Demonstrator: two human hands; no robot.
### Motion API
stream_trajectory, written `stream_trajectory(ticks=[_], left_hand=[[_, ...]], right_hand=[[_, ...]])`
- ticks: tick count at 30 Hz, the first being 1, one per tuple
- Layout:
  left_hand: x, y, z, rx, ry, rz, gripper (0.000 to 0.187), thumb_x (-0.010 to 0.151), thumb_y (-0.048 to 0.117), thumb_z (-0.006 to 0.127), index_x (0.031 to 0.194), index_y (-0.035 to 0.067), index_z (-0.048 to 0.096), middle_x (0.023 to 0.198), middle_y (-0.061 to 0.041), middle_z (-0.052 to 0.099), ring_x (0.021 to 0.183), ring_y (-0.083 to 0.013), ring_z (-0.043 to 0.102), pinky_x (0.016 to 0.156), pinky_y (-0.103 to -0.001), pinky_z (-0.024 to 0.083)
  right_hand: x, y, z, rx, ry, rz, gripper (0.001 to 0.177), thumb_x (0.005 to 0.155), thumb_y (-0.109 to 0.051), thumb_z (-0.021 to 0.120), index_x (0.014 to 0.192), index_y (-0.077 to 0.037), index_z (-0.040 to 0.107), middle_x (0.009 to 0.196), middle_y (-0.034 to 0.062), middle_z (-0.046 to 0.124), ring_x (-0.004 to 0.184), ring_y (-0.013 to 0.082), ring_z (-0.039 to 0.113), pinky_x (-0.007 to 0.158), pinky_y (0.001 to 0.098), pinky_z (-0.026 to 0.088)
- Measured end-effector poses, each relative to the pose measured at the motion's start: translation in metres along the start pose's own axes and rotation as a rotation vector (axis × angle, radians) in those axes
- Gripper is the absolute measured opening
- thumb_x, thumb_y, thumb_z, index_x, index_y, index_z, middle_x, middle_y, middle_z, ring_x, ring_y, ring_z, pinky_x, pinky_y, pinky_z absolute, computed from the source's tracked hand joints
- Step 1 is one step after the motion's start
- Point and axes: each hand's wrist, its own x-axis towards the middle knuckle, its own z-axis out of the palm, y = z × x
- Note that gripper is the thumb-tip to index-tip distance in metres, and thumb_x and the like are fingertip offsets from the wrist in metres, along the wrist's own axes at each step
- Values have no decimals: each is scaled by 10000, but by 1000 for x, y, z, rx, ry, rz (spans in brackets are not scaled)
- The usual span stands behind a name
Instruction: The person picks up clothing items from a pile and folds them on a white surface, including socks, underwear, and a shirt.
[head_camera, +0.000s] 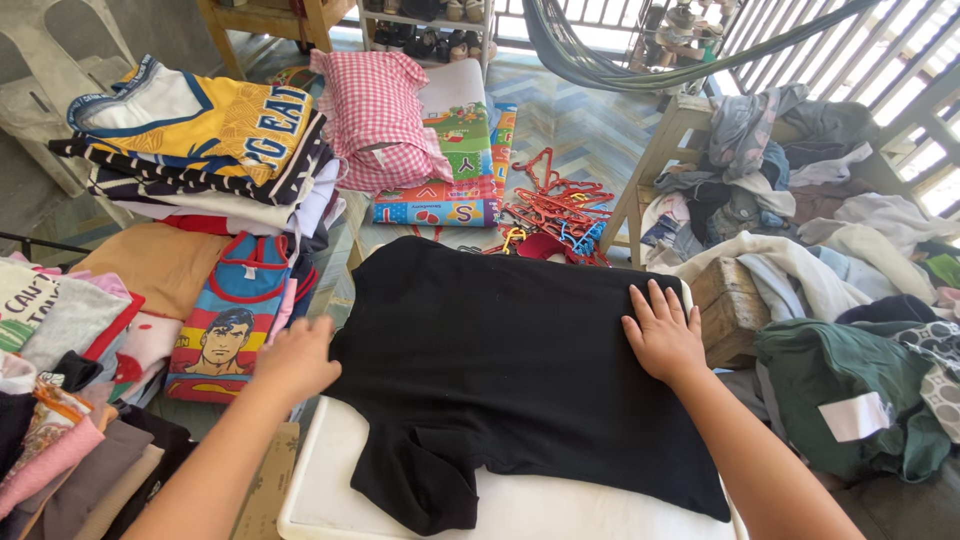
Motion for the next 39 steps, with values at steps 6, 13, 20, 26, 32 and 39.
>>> stream_trajectory(ticks=[6, 13, 20, 26, 32, 39], left_hand=[[-64, 83, -18, 168, -28, 517, 519, 673, 22, 677, 1134, 254, 618, 1206, 3, 524, 1209, -278, 499, 999, -434, 421], [-108, 69, -6, 211, -408, 573, 781, 659, 176, 827, 1375, 221, 518, 1504, -57, 323, 1420, -332, 254, 1113, -503, 261], [-123, 38, 16, -97, 12, 848, 231, 839, 157, 691, 1063, 140, 637, 1354, -26, 636, 1418, -280, 467, 1126, -547, 320], [-130, 57, -26, -368, -206, 433, 269, 896, 135, 619, 1164, 150, 634, 965, -56, 735, 985, -270, 713, 843, -393, 548], [-144, 57, -30, -354, -596, 317, 126, 928, 165, 639, 1041, 114, 622, 787, -62, 699, 742, -196, 682, 690, -332, 516], [-18, 26, -12, -1044, -954, 122, 199, 906, 67, 697, 1098, 101, 655, 866, 42, 576, 824, -104, 551, 655, -318, 462]], right_hand=[[-4, -32, -51, -158, -150, 24, 619, 980, -498, 453, 1554, -314, 314, 1642, 66, 223, 1492, 380, 126, 1146, 651, 102], [-83, -76, -136, 61, -590, -595, 273, 835, -406, 739, 872, -152, 647, 1015, 64, 666, 997, 291, 662, 874, 435, 515], [-135, -49, -142, -189, -829, -578, 347, 779, -369, 795, 985, -133, 646, 1098, 55, 615, 1113, 263, 603, 932, 428, 465], [-144, -3, -134, -225, -791, -397, 291, 787, -88, 690, 1072, -136, 658, 1124, 36, 652, 1120, 257, 640, 930, 409, 511], [-143, 34, -136, 167, -844, -241, 470, 727, -76, 724, 1191, -152, 726, 1037, 70, 772, 1014, 224, 726, 897, 326, 551], [-54, 73, -99, 528, -1038, -7, 412, 744, -41, 728, 1151, -102, 750, 1090, 125, 771, 979, 229, 704, 871, 341, 559]])
